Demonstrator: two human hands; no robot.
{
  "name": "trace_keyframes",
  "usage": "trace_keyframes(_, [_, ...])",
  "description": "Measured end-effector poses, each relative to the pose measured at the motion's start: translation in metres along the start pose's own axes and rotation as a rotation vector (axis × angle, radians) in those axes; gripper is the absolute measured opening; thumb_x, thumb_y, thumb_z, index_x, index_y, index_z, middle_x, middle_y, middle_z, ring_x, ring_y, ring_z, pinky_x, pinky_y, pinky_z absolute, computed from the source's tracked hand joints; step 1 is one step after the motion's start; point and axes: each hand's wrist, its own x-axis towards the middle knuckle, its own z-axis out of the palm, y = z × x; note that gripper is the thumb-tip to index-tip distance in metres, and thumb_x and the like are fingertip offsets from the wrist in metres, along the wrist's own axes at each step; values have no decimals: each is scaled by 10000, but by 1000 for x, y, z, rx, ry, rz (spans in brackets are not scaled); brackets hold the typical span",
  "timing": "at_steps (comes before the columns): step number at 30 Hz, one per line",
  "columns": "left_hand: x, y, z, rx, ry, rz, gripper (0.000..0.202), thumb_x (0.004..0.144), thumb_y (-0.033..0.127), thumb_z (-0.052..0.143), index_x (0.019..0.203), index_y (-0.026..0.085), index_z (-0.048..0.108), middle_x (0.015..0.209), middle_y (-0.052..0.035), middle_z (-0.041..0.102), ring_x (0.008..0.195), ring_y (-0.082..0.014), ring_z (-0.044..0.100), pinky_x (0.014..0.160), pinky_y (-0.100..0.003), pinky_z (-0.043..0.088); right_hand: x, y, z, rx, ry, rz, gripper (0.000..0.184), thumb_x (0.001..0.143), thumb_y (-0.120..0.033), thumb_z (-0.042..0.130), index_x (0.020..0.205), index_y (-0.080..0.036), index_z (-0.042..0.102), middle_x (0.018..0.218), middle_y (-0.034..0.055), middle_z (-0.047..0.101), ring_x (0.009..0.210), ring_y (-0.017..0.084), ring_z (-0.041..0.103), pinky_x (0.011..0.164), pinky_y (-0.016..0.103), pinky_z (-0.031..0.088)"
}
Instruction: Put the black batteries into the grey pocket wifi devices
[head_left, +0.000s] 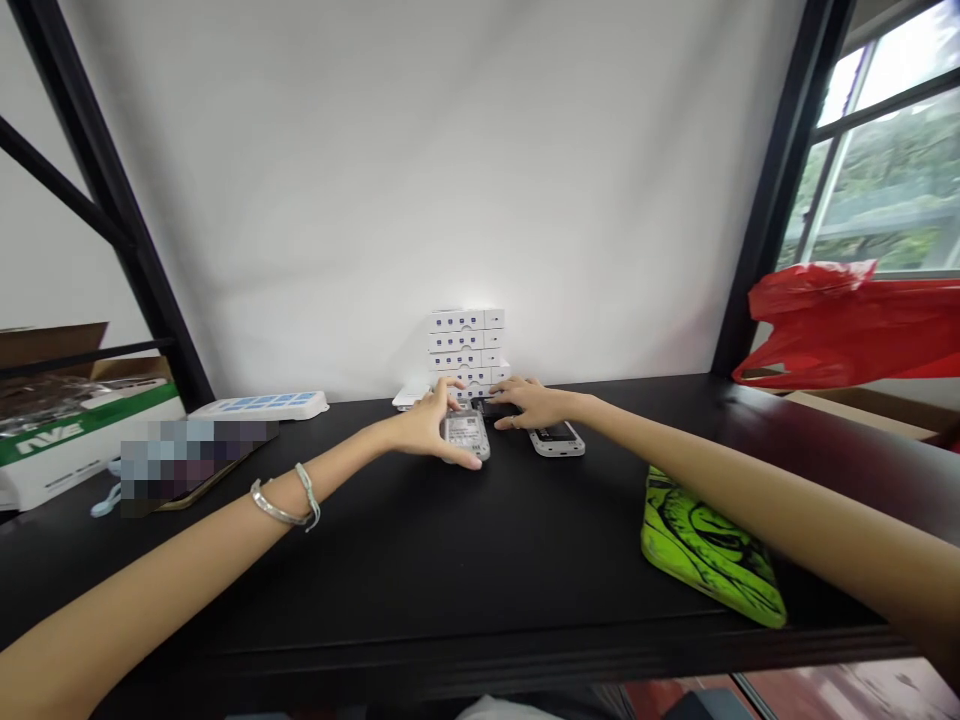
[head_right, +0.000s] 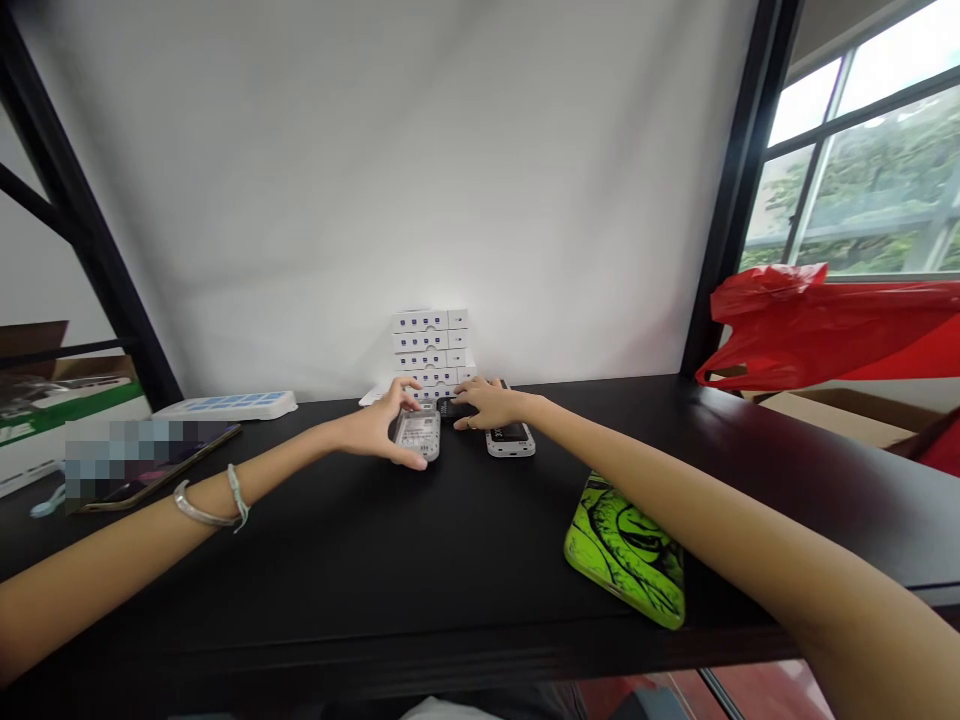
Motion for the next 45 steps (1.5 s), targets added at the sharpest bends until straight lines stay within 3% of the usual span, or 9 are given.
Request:
trace_keyframes(4, [-19, 12, 14, -3, -23, 59, 1018, 519, 554, 781, 1300, 274, 192, 1241, -137, 427, 1219, -336, 400, 1002, -535, 339, 6, -1, -3, 18, -30, 27, 486, 715, -592, 576, 1067, -266, 655, 1304, 97, 499, 1269, 371, 314, 1007, 577, 230])
trace_keyframes(10, [-29, 14, 25, -75, -3, 32, 1039, 528, 549, 782, 1328, 274, 178, 1233, -139, 439, 1233, -349, 388, 1008, -553, 328, -10, -11, -12, 100, -34, 48, 476, 672, -623, 599, 970, -253, 590, 1072, 59, 631, 1022, 305, 527, 950, 485, 300])
trace_keyframes(17, [-31, 17, 31, -130, 66, -14, 1138, 525, 539, 793, 1368, 306, 66, 1352, -146, 287, 1273, -356, 329, 1018, -563, 323, -21, -26, -21, -93, 153, 54, 662, 628, -625, 614, 1102, -171, 530, 1026, 115, 627, 968, 327, 517, 899, 460, 301])
trace_keyframes(25, [-29, 19, 36, -162, 125, 11, 1137, 504, 516, 812, 1333, 308, 62, 1346, -139, 257, 1219, -339, 397, 965, -544, 397, -27, -53, -38, -18, 291, -31, 658, 604, -618, 658, 1095, -184, 598, 1063, 86, 647, 1010, 301, 534, 934, 440, 303])
trace_keyframes(27, [-29, 20, 38, -163, 146, 10, 1140, 498, 520, 813, 1328, 311, 60, 1361, -139, 236, 1206, -339, 410, 957, -540, 409, -26, -61, -35, 39, 257, -37, 686, 594, -623, 669, 1114, -183, 598, 1065, 88, 647, 1019, 301, 533, 925, 433, 326])
trace_keyframes(31, [-30, 20, 40, -159, 185, -16, 1174, 491, 537, 809, 1337, 330, 21, 1426, -140, 112, 1222, -357, 392, 956, -545, 416, -26, -71, -20, 152, 43, -22, 758, 567, -646, 683, 1154, -178, 577, 1104, 100, 621, 1023, 304, 536, 897, 425, 381])
trace_keyframes(35, [-30, 20, 42, -162, 200, -30, 1159, 490, 546, 806, 1340, 331, 48, 1428, -138, 102, 1209, -362, 409, 960, -553, 411, -32, -73, -15, 292, -77, -13, 722, 677, -665, 586, 1220, -192, 523, 1206, 99, 549, 1069, 278, 522, 886, 383, 426])
trace_keyframes(40, [-29, 20, 43, -161, 230, -6, 1128, 494, 550, 805, 1328, 320, 80, 1401, -142, 154, 1157, -349, 458, 913, -531, 456, -40, -81, -21, 155, -255, -21, 1141, 462, -707, 704, 1395, -171, 323, 1382, 152, 368, 1221, 374, 386, 1007, 470, 330])
trace_keyframes(45, [-28, 20, 44, -185, 229, 45, 1097, 515, 544, 798, 1317, 326, 83, 1410, -139, 147, 1158, -334, 470, 880, -489, 491, -39, -89, -24, 104, -314, 17, 1199, 462, -750, 667, 1419, -142, 278, 1393, 169, 380, 1241, 387, 374, 1033, 472, 301])
